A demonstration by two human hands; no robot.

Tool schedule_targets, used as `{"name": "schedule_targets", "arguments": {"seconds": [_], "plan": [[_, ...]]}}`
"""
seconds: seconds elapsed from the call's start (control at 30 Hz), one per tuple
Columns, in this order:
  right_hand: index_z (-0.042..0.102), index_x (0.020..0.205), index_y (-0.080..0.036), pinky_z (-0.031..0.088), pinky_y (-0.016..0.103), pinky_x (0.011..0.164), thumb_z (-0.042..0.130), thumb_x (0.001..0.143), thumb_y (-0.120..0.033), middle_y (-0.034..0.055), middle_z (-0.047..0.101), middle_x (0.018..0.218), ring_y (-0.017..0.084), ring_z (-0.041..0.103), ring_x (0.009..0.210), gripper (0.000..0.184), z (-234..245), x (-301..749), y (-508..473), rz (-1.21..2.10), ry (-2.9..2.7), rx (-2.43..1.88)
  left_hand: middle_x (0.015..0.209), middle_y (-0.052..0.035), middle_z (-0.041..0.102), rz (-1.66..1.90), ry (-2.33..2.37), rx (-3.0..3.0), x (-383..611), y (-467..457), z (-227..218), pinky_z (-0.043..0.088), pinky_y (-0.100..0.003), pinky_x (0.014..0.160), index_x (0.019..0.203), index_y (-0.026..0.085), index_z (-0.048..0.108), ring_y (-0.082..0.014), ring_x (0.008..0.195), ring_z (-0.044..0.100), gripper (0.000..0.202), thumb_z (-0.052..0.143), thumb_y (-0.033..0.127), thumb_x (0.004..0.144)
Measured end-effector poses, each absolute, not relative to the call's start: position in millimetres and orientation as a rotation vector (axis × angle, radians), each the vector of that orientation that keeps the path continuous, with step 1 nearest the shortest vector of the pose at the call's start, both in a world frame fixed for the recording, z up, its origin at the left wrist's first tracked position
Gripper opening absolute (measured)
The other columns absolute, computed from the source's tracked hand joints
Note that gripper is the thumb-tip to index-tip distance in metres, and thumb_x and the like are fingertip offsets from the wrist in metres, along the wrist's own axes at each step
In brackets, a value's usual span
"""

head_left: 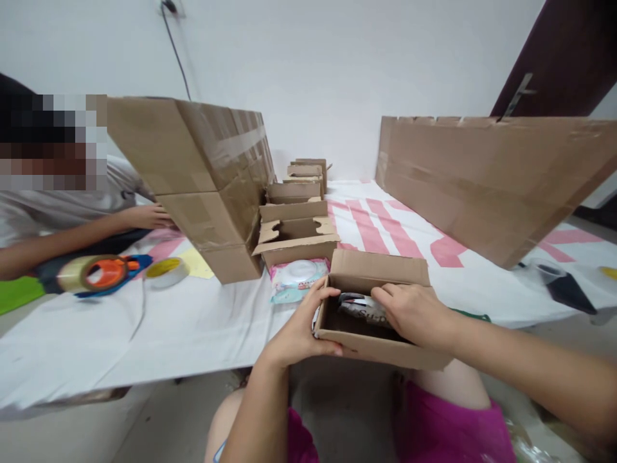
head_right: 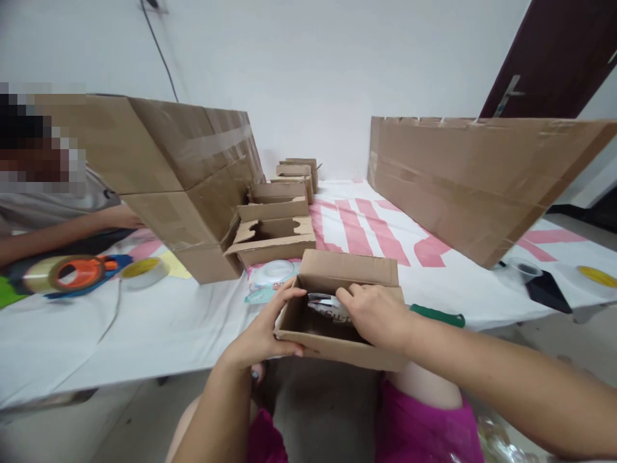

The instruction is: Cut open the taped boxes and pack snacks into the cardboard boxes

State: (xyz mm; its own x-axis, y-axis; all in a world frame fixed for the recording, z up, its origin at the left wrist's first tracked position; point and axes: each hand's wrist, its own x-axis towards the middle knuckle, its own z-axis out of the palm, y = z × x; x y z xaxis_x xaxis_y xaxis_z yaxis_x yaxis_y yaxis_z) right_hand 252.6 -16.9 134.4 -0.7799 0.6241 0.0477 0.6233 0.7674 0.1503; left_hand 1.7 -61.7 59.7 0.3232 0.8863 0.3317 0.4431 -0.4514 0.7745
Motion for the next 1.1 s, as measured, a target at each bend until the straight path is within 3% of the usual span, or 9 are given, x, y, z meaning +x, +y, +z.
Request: {"name": "schedule_targets", "arguments": {"seconds": [0.13, 0.23, 0.3, 0.43, 0.53, 0.67, 0.83, 0.93, 1.1], "plan": [[0.06, 0.094, -0.018, 0.043, 0.029, 0.065, 0.042, 0.095, -0.037, 0.0089, 0.068, 0.087, 0.022, 0.065, 0.079, 0.027, 135, 252, -19, 0.134, 2.943, 1.042, 0.155, -0.0138, 0.016, 1.016, 1.171, 2.052, 0, -61, 58, 0.019, -0.053, 0.116, 0.135, 0.028, 0.04, -0.037, 0.144, 0.014, 0.094, 0.081, 0.057, 0.056], [0.062, 0.099, -0.016, 0.046, 0.032, 0.072, 0.05, 0.089, -0.055, 0.0116, 0.068, 0.095, 0.025, 0.065, 0.089, 0.042, 133, 253, -19, 0.042, 2.936, 0.88, 0.155, -0.0141, 0.016, 1.002, 1.171, 2.081, -1, -62, 58, 0.018, -0.052, 0.116, 0.137, 0.028, 0.037, -0.0364, 0.145, 0.012, 0.097, 0.082, 0.056, 0.055], [0.063, 0.095, -0.017, 0.045, 0.031, 0.07, 0.049, 0.09, -0.052, 0.0109, 0.07, 0.091, 0.025, 0.066, 0.083, 0.039, 132, 253, -19, 0.065, 2.911, 0.822, 0.155, -0.0139, 0.016, 1.004, 1.164, 2.093, -1, -63, 59, 0.018, -0.052, 0.116, 0.137, 0.028, 0.037, -0.0358, 0.145, 0.011, 0.097, 0.082, 0.055, 0.056], [0.062, 0.084, -0.017, 0.041, 0.028, 0.062, 0.038, 0.097, -0.03, 0.0071, 0.07, 0.078, 0.02, 0.065, 0.069, 0.031, 134, 254, -17, 0.186, 2.979, 0.828, 0.155, -0.013, 0.017, 1.023, 1.135, 2.096, 0, -65, 61, 0.019, -0.051, 0.116, 0.137, 0.028, 0.038, -0.0365, 0.144, 0.013, 0.095, 0.082, 0.054, 0.057], [0.062, 0.08, -0.018, 0.041, 0.027, 0.062, 0.035, 0.098, -0.028, 0.0063, 0.069, 0.073, 0.018, 0.064, 0.067, 0.034, 144, 263, -14, 0.126, 3.146, 0.925, 0.156, -0.0122, 0.014, 1.047, 1.136, 2.096, -2, -68, 63, 0.019, -0.051, 0.116, 0.137, 0.029, 0.039, -0.0375, 0.144, 0.012, 0.095, 0.083, 0.054, 0.056], [0.064, 0.084, -0.02, 0.044, 0.025, 0.06, 0.039, 0.096, -0.038, 0.0036, 0.068, 0.075, 0.016, 0.061, 0.066, 0.033, 172, 284, -11, -0.239, 3.491, 1.326, 0.156, -0.0102, 0.016, 1.178, 1.102, 2.017, -8, -69, 60, 0.016, -0.052, 0.117, 0.144, 0.032, 0.027, -0.0375, 0.144, 0.015, 0.108, 0.083, 0.056, 0.054], [0.061, 0.078, -0.019, 0.038, 0.024, 0.047, 0.053, 0.086, -0.055, 0.0003, 0.058, 0.064, 0.012, 0.049, 0.051, 0.038, 203, 315, 6, -0.504, 3.634, 2.316, 0.156, -0.01, 0.019, 1.278, 1.073, 1.984, -16, -72, 61, 0.016, -0.052, 0.118, 0.147, 0.032, 0.019, -0.0361, 0.142, 0.02, 0.114, 0.083, 0.054, 0.055], [0.062, 0.082, -0.017, 0.038, 0.023, 0.047, 0.055, 0.083, -0.059, 0.0007, 0.057, 0.066, 0.011, 0.047, 0.051, 0.043, 203, 340, 26, -0.365, 3.574, 2.752, 0.157, -0.0081, 0.015, 1.252, 1.111, 2.034, -19, -76, 66, 0.014, -0.051, 0.118, 0.145, 0.033, 0.025, -0.0355, 0.145, 0.013, 0.108, 0.084, 0.051, 0.056], [0.062, 0.08, -0.015, 0.037, 0.024, 0.049, 0.053, 0.087, -0.051, 0.0013, 0.056, 0.064, 0.011, 0.047, 0.054, 0.038, 178, 378, 56, 0.109, 3.209, 2.949, 0.159, -0.0073, 0.01, 1.288, 1.088, 2.046, -23, -80, 70, 0.014, -0.051, 0.118, 0.144, 0.036, 0.026, -0.0343, 0.145, 0.012, 0.105, 0.083, 0.05, 0.058]]}}
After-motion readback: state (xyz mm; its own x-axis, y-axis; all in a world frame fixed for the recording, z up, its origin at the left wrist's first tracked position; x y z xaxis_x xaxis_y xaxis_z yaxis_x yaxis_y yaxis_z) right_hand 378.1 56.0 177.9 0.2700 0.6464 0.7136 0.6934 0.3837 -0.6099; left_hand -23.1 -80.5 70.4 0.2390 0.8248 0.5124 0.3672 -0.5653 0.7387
